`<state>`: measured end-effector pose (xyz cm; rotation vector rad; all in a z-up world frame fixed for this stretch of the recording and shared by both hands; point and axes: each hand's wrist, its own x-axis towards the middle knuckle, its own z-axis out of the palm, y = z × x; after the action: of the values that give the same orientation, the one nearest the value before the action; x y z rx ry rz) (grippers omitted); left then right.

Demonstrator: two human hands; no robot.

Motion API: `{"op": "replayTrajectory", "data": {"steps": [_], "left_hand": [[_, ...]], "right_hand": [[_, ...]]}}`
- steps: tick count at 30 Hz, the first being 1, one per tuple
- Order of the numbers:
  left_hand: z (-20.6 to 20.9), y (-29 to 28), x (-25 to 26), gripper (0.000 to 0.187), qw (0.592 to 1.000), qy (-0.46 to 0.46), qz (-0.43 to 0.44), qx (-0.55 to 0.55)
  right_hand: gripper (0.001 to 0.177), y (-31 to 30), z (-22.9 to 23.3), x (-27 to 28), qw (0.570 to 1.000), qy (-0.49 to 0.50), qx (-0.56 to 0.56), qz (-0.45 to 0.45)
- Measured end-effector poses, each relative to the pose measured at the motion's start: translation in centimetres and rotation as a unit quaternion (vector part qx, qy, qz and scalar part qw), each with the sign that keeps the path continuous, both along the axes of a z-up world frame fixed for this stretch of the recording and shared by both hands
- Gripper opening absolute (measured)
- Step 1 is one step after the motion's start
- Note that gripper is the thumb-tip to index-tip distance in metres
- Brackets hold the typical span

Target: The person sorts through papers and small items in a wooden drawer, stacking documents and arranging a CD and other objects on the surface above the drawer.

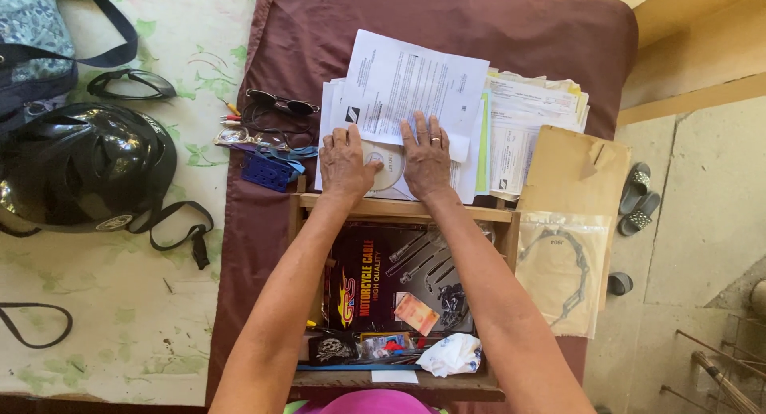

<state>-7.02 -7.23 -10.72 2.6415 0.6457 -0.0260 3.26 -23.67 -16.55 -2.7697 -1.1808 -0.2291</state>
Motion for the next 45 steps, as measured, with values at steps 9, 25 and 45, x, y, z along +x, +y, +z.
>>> {"op": "replayTrajectory", "data": {"steps": [9, 25, 45], "left_hand": [[-0.8, 0.1, -0.5, 0.060, 0.998, -0.050, 0.019, -0.032], [-2.1, 0.5, -1.1, 0.044, 0.969, -0.214, -0.012, -0.123], [-3.4, 0.6, -0.8, 0.037, 0.977, -0.178, 0.007, -0.115]], "right_hand": [[0.055, -0.1, -0.3, 0.1, 1.000, -0.003, -0.006, -0.015], [0.055, -0.2, -0.7, 0.4, 1.000, 0.008, 0.001, -0.015], [0.044, -4.3, 1.3, 0.6, 0.988, 0.103, -0.066, 0.093]]}}
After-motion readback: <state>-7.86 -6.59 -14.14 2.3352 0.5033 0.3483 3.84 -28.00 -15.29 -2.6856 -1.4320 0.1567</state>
